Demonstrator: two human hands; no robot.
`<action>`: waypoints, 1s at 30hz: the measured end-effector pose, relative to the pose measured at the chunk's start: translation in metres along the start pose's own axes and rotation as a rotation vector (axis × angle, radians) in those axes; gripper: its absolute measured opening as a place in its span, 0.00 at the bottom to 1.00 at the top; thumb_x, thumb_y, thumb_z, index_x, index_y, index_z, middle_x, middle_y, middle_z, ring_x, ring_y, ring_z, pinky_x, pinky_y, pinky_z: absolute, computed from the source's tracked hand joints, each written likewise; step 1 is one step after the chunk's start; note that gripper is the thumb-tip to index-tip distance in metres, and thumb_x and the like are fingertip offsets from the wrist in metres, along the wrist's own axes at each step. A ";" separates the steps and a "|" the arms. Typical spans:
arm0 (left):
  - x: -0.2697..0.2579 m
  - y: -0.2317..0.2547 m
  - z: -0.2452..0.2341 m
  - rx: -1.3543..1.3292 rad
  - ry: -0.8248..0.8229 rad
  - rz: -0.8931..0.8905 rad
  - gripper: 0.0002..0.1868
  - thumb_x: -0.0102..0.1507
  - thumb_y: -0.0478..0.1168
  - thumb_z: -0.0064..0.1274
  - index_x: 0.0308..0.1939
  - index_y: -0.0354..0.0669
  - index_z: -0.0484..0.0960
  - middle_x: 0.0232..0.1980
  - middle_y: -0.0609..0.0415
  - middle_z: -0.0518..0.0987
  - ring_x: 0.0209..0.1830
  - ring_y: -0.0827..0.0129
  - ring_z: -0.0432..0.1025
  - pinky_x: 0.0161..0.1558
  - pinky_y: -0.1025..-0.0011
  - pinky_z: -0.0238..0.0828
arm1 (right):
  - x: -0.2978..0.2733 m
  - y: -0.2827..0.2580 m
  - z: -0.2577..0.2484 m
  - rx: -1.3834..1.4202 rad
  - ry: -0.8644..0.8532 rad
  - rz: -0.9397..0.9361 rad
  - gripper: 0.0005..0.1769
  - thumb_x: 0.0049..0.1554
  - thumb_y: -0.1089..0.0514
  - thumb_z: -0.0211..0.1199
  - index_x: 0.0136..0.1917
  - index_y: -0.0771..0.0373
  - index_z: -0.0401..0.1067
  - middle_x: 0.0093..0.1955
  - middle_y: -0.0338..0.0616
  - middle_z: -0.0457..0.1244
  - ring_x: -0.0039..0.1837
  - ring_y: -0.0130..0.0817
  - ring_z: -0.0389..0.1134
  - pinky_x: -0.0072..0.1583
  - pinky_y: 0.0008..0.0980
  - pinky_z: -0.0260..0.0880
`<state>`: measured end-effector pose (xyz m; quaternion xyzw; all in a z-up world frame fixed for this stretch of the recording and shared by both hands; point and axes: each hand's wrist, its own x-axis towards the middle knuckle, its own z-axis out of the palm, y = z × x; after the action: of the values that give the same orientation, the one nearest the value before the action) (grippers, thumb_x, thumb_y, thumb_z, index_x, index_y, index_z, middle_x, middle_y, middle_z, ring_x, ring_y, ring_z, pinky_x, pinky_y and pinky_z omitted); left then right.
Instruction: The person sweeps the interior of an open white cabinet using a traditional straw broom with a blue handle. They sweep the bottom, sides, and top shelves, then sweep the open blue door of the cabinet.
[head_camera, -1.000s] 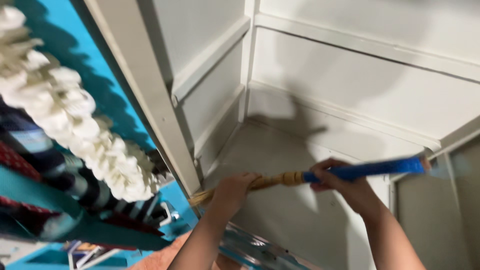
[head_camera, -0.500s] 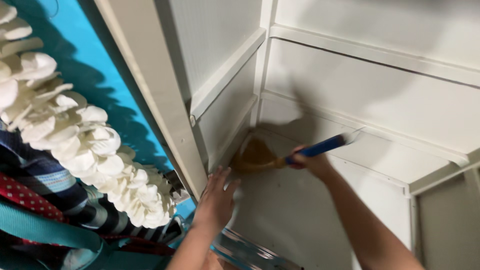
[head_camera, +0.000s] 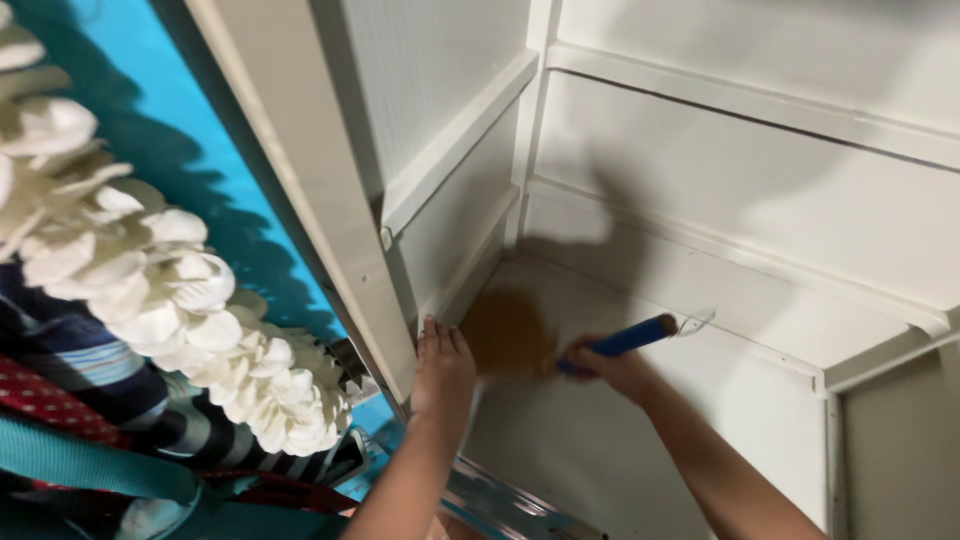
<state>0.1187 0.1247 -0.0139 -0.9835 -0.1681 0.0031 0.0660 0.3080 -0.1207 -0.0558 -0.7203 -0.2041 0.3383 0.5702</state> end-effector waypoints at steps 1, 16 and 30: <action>-0.002 -0.003 -0.002 -0.008 0.026 0.011 0.29 0.67 0.38 0.42 0.71 0.27 0.63 0.75 0.29 0.58 0.80 0.38 0.48 0.76 0.53 0.44 | -0.015 -0.002 -0.005 0.054 -0.054 0.046 0.12 0.56 0.58 0.62 0.50 0.66 0.78 0.47 0.52 0.72 0.48 0.41 0.76 0.51 0.38 0.80; -0.059 0.016 0.034 -0.480 0.119 0.162 0.32 0.58 0.32 0.49 0.68 0.42 0.68 0.79 0.36 0.52 0.80 0.46 0.45 0.76 0.56 0.42 | -0.107 0.036 -0.036 -0.169 0.459 -0.185 0.13 0.64 0.63 0.55 0.51 0.76 0.75 0.40 0.58 0.69 0.41 0.43 0.70 0.46 0.41 0.73; -0.064 0.069 0.065 -0.585 0.038 0.230 0.32 0.60 0.35 0.50 0.70 0.47 0.66 0.79 0.44 0.55 0.81 0.50 0.45 0.75 0.47 0.39 | -0.246 0.033 -0.067 -0.176 0.930 -0.328 0.10 0.60 0.64 0.58 0.52 0.74 0.72 0.45 0.54 0.70 0.47 0.41 0.74 0.54 0.34 0.76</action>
<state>0.0794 0.0476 -0.0884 -0.9733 -0.0483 -0.0562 -0.2174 0.1845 -0.3423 -0.0165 -0.7986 -0.0666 -0.1313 0.5836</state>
